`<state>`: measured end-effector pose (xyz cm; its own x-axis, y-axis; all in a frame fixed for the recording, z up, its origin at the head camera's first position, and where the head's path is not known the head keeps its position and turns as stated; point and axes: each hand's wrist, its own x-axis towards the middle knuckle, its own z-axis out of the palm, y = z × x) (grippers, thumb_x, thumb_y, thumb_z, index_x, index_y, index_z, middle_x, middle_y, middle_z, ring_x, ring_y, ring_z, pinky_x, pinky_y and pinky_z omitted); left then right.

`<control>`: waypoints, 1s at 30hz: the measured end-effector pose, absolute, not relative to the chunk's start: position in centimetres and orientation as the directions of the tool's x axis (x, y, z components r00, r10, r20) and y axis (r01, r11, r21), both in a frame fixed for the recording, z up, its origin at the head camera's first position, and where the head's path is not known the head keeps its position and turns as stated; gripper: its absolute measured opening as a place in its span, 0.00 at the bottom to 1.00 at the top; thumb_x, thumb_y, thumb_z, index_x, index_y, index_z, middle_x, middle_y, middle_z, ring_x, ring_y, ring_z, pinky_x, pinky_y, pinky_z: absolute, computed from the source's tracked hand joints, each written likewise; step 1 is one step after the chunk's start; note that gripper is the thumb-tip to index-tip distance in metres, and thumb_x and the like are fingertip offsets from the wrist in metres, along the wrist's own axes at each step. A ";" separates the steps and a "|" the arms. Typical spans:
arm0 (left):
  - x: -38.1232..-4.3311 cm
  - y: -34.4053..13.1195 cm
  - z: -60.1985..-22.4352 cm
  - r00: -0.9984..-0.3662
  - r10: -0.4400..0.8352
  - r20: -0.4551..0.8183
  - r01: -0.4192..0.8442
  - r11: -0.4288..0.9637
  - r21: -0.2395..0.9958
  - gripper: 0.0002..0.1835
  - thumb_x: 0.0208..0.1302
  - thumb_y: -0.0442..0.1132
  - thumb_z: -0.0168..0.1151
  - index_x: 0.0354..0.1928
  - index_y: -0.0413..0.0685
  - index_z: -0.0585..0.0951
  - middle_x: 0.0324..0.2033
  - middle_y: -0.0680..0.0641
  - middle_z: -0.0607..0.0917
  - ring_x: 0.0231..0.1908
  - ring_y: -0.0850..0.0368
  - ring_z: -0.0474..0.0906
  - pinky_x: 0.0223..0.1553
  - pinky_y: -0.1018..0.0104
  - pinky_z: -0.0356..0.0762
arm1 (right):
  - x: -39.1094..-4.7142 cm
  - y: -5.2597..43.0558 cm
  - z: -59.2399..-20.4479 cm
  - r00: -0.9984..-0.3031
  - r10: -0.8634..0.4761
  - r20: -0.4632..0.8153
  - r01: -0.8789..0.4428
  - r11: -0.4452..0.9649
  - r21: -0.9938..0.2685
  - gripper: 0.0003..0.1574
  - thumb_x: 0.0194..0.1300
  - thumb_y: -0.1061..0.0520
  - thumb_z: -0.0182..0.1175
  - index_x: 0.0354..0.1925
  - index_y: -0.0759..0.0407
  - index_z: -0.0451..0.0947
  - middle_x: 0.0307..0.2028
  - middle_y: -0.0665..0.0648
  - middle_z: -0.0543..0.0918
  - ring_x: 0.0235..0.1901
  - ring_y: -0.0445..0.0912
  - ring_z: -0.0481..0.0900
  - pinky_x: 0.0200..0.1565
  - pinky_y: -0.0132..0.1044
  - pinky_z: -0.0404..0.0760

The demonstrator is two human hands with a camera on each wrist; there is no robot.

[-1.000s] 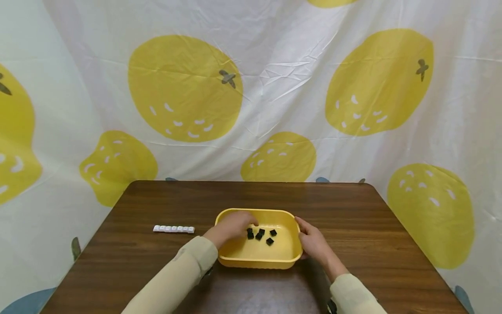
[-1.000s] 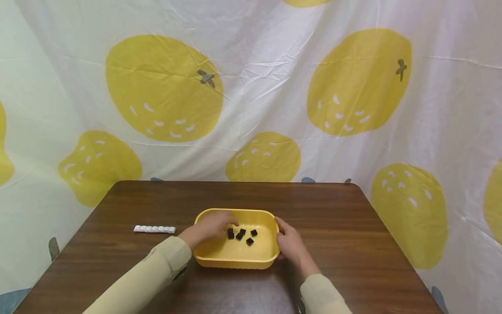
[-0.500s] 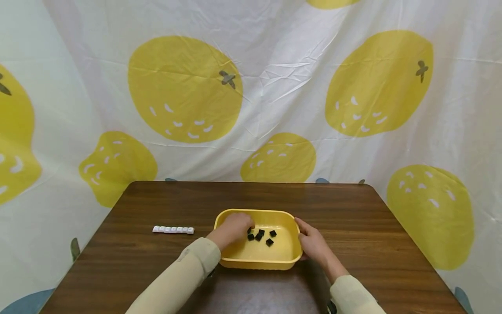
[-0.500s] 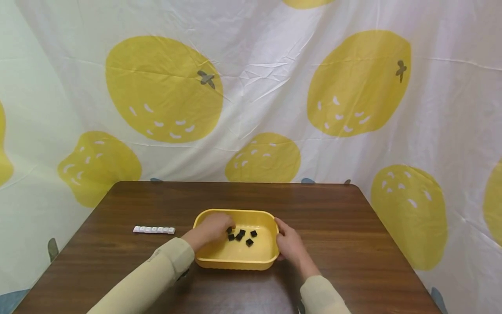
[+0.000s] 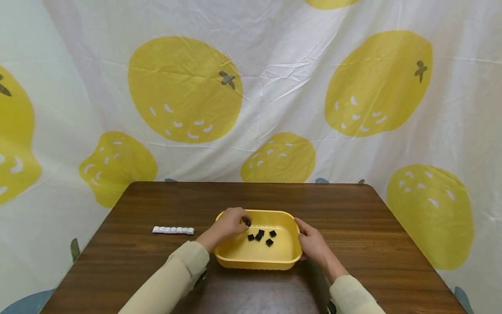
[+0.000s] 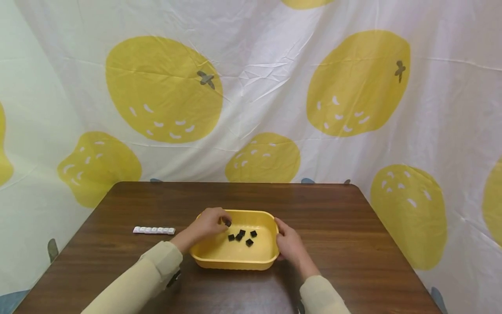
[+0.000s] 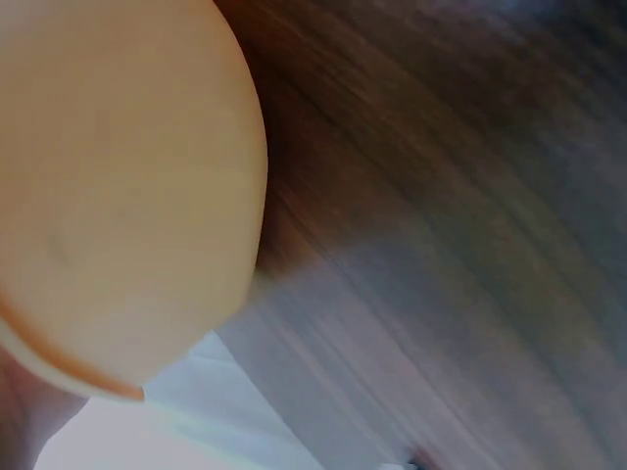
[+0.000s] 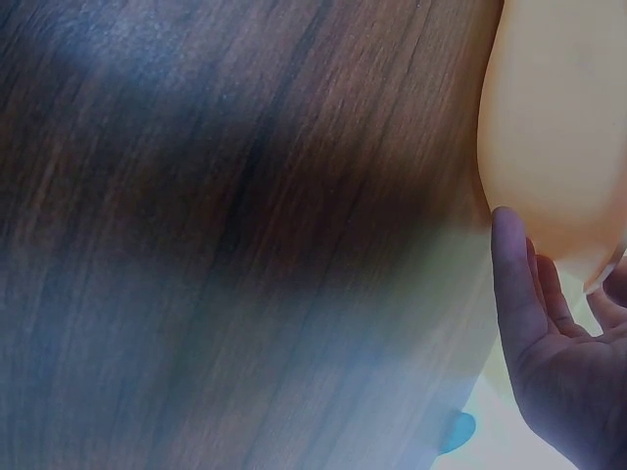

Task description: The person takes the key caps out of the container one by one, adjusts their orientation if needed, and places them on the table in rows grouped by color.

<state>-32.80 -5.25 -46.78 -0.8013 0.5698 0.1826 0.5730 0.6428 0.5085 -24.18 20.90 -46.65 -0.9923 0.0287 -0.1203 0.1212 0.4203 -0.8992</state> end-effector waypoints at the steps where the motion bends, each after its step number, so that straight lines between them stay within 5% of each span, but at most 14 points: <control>1: -32.7 -5.5 -46.7 -0.809 0.554 0.195 0.562 0.631 0.535 0.11 0.56 0.28 0.66 0.43 0.39 0.86 0.35 0.48 0.85 0.37 0.54 0.79 0.42 0.58 0.78 | -24.2 20.9 -46.6 -0.992 0.029 -0.123 0.124 0.421 -0.899 0.35 0.72 0.66 0.43 0.75 0.61 0.57 0.56 0.73 0.74 0.25 0.52 0.81 0.23 0.45 0.82; 9: -32.2 -7.9 -46.3 -0.896 0.414 0.159 0.391 0.567 0.725 0.08 0.59 0.32 0.69 0.41 0.44 0.85 0.29 0.53 0.81 0.28 0.58 0.73 0.30 0.65 0.74 | -24.1 20.9 -46.6 -0.992 0.031 -0.123 0.125 0.417 -0.900 0.34 0.73 0.65 0.43 0.75 0.60 0.57 0.56 0.72 0.75 0.25 0.52 0.81 0.22 0.45 0.82; 17: -32.0 -10.3 -45.7 -0.947 0.286 0.145 0.273 0.483 0.832 0.08 0.58 0.33 0.71 0.40 0.47 0.85 0.31 0.51 0.81 0.31 0.55 0.73 0.32 0.65 0.73 | -24.2 21.0 -46.8 -0.991 0.044 -0.129 0.135 0.421 -0.897 0.35 0.72 0.66 0.43 0.75 0.59 0.57 0.56 0.72 0.75 0.25 0.53 0.81 0.22 0.44 0.81; 30: -29.9 -17.0 -47.7 -0.944 0.283 0.169 0.301 0.532 0.791 0.11 0.53 0.32 0.72 0.39 0.42 0.83 0.27 0.52 0.79 0.30 0.57 0.73 0.31 0.66 0.72 | -24.2 20.8 -46.7 -0.993 0.040 -0.111 0.118 0.407 -0.906 0.35 0.71 0.67 0.43 0.75 0.61 0.58 0.54 0.72 0.76 0.23 0.52 0.80 0.23 0.48 0.82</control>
<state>-29.90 -17.04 -47.74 -0.9442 0.2827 0.1689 0.3008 0.5322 0.7914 -24.20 20.77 -46.73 -0.9930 0.0400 -0.1109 0.1176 0.4071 -0.9058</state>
